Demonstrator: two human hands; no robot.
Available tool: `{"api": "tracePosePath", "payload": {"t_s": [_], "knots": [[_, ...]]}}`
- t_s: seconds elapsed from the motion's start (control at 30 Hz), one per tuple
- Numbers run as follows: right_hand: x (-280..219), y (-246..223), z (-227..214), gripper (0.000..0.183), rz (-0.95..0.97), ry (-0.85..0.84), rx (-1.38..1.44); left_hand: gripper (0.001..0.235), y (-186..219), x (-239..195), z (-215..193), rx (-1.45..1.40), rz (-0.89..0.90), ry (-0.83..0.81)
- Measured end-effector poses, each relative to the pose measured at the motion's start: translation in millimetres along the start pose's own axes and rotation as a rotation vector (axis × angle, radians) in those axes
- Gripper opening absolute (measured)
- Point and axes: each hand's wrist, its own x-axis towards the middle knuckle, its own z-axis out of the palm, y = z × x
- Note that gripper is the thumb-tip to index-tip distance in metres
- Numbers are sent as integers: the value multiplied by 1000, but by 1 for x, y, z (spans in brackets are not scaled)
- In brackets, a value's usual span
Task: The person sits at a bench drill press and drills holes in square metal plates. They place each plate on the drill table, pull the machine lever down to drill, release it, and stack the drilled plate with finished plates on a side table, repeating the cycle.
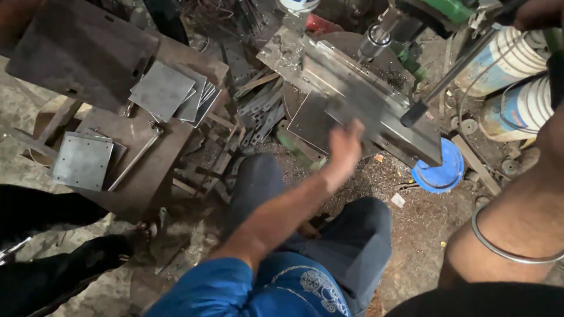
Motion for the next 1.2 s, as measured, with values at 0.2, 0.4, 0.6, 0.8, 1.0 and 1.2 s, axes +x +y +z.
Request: {"api": "tracePosePath", "payload": {"t_s": [0.2, 0.4, 0.6, 0.8, 1.0, 1.2], "knots": [[9, -8, -1, 42, 5, -52, -9, 46, -43, -130, 69, -63, -405, -585], [1, -11, -10, 47, 21, -72, -13, 48, 2, -50, -13, 70, -116, -597], [-4, 6, -4, 45, 10, -32, 42, 41, 38, 97, -102, -102, -220, -597], [-7, 0, -4, 39, -9, -51, 84, 38, 44, 151, -94, -135, -564, -517], [0, -2, -4, 38, 16, -52, 10, 30, 13, 108, -80, -583, -551, -75], [-18, 34, -8, 44, 33, -54, -15, 24, 9, 96, -50, -628, -464, 11]]}}
